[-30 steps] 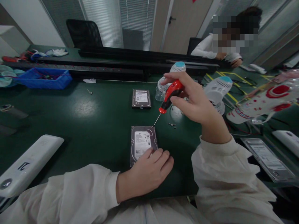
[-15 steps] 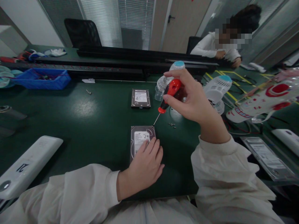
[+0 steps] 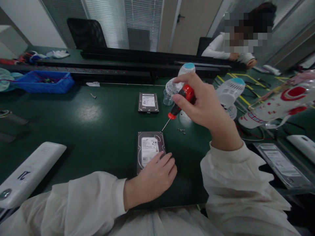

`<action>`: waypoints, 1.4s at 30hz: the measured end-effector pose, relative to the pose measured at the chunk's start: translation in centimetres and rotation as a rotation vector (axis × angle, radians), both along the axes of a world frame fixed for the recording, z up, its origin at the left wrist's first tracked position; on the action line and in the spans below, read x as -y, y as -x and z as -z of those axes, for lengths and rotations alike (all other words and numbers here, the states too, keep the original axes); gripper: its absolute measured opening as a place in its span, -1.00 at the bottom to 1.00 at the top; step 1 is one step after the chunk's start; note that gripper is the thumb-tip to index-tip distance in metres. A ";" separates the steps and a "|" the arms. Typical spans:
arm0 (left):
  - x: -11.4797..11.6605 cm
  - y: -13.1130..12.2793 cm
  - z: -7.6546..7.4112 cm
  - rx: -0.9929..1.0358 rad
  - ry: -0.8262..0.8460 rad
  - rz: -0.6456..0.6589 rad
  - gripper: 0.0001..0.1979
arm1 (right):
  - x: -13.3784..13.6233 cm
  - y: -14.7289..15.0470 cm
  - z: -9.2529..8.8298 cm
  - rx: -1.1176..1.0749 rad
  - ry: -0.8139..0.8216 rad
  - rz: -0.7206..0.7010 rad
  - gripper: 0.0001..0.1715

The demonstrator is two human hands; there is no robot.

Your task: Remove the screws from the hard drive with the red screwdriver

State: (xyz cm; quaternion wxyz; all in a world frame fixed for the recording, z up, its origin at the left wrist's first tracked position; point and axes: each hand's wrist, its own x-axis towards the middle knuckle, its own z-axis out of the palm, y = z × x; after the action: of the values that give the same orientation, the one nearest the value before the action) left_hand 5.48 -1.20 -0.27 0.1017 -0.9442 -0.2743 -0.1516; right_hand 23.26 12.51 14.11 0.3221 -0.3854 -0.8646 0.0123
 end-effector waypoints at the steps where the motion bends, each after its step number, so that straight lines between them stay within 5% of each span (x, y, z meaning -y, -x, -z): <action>1: 0.0 0.0 -0.1 -0.003 0.009 0.019 -0.72 | 0.1 0.0 -0.1 0.006 0.003 -0.018 -0.58; 5: -0.1 0.1 -0.5 -0.011 0.032 0.083 -0.74 | 0.1 -0.1 -0.1 -0.041 0.061 -0.124 -0.57; 11: 0.0 0.0 -0.5 -0.019 0.034 0.117 -0.81 | -0.1 0.0 0.0 -0.006 -0.002 -0.012 -0.56; 17: 0.0 0.0 -0.7 -0.014 0.036 0.115 -0.80 | 0.2 0.1 -0.3 -0.057 0.045 -0.122 -0.62; 22: 0.0 0.1 -0.7 -0.036 0.053 0.117 -0.82 | 0.2 0.1 -0.3 0.010 -0.053 0.047 -0.66; 29: 0.0 0.0 -0.9 -0.029 0.045 0.111 -0.82 | 0.0 0.0 0.0 -0.048 0.018 -0.072 -0.61; 35: 0.0 0.0 -0.6 -0.028 0.049 0.109 -0.82 | 0.4 0.1 -0.3 0.080 -0.015 0.104 -0.45; 42: 0.0 0.0 -0.5 -0.022 0.055 0.112 -0.79 | 1.0 0.1 -0.6 0.046 0.029 -0.048 -0.51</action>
State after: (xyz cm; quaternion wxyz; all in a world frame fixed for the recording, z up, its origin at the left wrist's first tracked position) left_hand 5.48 -1.21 0.26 0.0700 -0.9621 -0.2241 -0.1389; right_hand 23.14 11.55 14.71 0.2962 -0.3695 -0.8804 0.0236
